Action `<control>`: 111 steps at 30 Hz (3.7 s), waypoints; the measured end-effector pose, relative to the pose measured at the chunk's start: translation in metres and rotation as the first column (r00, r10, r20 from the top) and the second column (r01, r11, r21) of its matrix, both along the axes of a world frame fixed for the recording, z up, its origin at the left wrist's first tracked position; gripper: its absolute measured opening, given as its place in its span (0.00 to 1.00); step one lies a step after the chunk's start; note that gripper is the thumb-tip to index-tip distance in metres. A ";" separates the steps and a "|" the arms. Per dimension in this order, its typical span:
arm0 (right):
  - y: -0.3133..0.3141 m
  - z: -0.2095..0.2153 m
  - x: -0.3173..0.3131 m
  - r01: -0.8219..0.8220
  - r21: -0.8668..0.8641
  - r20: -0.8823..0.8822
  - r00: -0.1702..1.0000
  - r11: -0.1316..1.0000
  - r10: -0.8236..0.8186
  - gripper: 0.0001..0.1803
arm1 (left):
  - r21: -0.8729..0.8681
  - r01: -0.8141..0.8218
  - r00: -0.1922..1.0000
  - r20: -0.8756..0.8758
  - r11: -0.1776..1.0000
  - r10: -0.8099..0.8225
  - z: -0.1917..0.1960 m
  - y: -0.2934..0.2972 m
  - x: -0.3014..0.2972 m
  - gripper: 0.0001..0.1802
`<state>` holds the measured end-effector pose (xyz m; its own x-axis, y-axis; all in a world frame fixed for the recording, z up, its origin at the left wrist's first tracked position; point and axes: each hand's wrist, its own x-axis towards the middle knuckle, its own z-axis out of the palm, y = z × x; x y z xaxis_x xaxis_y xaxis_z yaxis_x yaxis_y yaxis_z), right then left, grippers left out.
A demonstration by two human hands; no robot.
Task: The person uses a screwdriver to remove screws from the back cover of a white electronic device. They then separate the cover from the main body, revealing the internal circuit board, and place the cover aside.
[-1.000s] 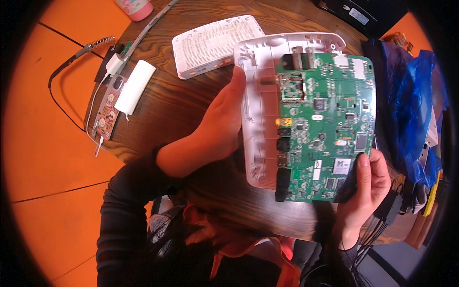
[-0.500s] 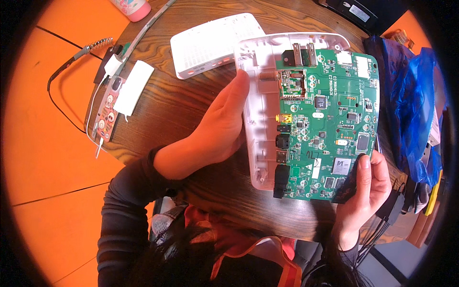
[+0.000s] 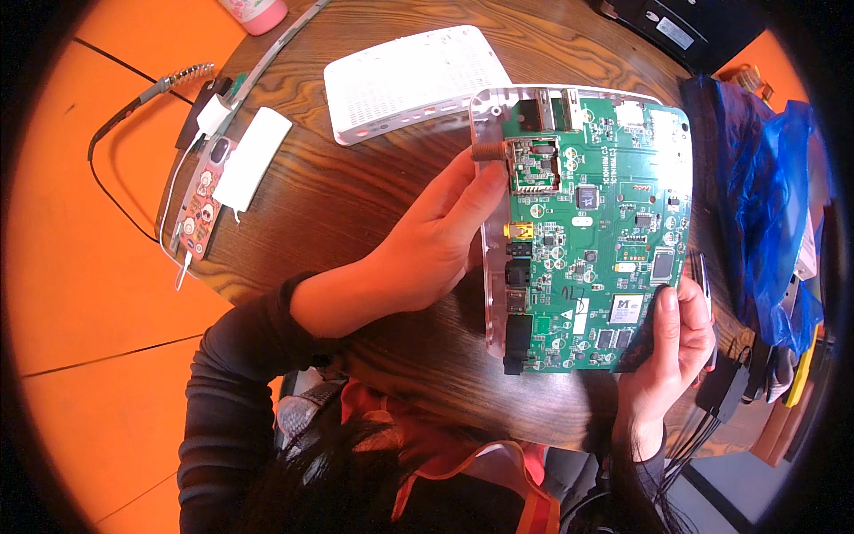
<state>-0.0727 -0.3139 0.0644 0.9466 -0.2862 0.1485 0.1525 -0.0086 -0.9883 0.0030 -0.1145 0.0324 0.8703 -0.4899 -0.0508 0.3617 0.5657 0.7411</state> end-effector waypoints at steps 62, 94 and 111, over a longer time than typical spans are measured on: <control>-0.049 0.001 0.011 0.497 0.386 0.101 0.814 0.777 -0.572 0.20 | 0.161 0.081 0.994 0.060 0.984 -0.092 0.013 0.008 0.005 0.24; -0.092 -0.007 0.011 0.148 0.496 0.183 0.945 0.856 -0.270 0.19 | 0.791 -0.206 0.926 0.348 0.576 -0.147 0.006 0.006 0.011 0.21; -0.074 0.009 0.025 0.154 0.651 0.115 0.948 0.743 -0.298 0.18 | 0.229 -0.967 0.253 0.842 -0.109 -0.477 -0.010 0.057 0.067 0.11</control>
